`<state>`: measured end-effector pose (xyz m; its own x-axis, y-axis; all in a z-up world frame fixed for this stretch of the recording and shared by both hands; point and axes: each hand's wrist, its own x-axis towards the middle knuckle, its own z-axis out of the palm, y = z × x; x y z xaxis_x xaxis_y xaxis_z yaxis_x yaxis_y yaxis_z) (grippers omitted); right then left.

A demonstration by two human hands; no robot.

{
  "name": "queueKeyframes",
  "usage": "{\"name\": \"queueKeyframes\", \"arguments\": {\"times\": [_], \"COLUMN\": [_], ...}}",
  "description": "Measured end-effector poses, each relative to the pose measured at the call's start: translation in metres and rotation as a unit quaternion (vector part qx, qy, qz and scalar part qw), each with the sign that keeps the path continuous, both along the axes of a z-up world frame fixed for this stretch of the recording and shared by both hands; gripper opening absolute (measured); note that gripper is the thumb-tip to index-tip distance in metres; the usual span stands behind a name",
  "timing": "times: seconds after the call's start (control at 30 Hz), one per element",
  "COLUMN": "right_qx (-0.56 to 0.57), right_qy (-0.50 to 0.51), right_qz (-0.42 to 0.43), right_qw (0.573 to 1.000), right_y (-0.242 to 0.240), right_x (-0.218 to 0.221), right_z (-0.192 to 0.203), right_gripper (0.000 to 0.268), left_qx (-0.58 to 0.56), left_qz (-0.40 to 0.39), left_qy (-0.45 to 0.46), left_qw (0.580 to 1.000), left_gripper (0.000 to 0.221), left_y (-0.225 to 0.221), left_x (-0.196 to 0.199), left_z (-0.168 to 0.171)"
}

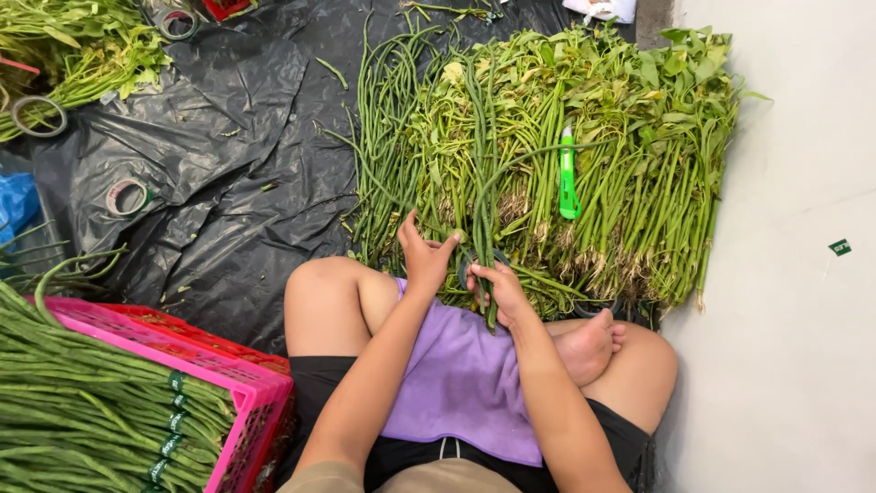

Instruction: Bundling long beans by gathering them into bunches and securing them with green tape.

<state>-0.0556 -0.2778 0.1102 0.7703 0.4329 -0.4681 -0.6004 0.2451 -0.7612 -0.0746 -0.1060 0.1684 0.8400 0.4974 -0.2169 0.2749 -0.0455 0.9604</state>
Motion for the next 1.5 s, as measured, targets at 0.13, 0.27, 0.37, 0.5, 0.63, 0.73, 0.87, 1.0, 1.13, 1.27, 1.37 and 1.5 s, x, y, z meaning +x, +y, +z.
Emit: {"name": "queueKeyframes", "arguments": {"times": [0.13, 0.27, 0.37, 0.5, 0.63, 0.73, 0.87, 1.0, 1.13, 1.27, 1.37, 1.5], "right_qx": [-0.019, -0.032, -0.028, -0.021, -0.024, -0.02, -0.025, -0.024, -0.031, -0.034, -0.038, -0.043], "right_qy": [-0.014, -0.021, -0.02, -0.022, -0.029, -0.014, -0.014, -0.014, -0.014, -0.018, -0.019, -0.023], "right_qz": [-0.001, -0.016, -0.027, -0.035, -0.036, -0.032, -0.036, -0.039, -0.034, -0.035, -0.036, -0.035], "right_qw": [1.0, 0.999, 0.999, 0.999, 0.999, 0.999, 0.999, 0.999, 0.999, 0.999, 0.998, 0.998], "right_y": [0.001, 0.002, 0.001, 0.0, 0.002, 0.002, 0.004, 0.002, 0.004, 0.003, 0.003, 0.004], "right_x": [-0.001, -0.002, -0.002, -0.001, 0.0, -0.001, 0.0, 0.001, 0.001, 0.001, 0.001, 0.001], "right_z": [0.002, 0.007, 0.008, 0.002, 0.008, 0.009, 0.009, 0.002, 0.004, 0.004, 0.004, 0.006], "right_gripper": [0.013, 0.015, 0.016, 0.017, 0.017, 0.017, 0.017, 0.017, 0.017, 0.017, 0.016, 0.016], "left_qx": [-0.019, -0.048, -0.076, -0.058, 0.152, 0.215, 0.203, 0.255, 0.311, 0.388, 0.394, 0.361], "left_qz": [-0.032, -0.062, -0.022, 0.043, 0.025, -0.058, -0.04, -0.058, -0.088, -0.076, -0.062, -0.029], "left_qy": [0.012, 0.011, -0.001, -0.005, 0.067, 0.184, 0.228, 0.25, 0.237, 0.225, 0.225, 0.233], "left_qw": [0.999, 0.997, 0.997, 0.997, 0.986, 0.957, 0.952, 0.932, 0.916, 0.891, 0.889, 0.902], "left_gripper": [0.082, 0.043, 0.031, 0.023, 0.022, 0.027, 0.032, 0.041, 0.043, 0.034, 0.031, 0.032], "left_y": [0.007, 0.006, 0.022, 0.077, 0.166, 0.183, 0.181, 0.16, 0.15, 0.148, 0.151, 0.15], "left_x": [0.011, 0.016, 0.024, 0.043, 0.091, 0.087, 0.089, 0.078, 0.071, 0.075, 0.078, 0.074], "left_z": [-0.052, -0.06, -0.058, -0.028, -0.15, -0.174, -0.16, -0.11, -0.085, -0.103, -0.109, -0.105]}}
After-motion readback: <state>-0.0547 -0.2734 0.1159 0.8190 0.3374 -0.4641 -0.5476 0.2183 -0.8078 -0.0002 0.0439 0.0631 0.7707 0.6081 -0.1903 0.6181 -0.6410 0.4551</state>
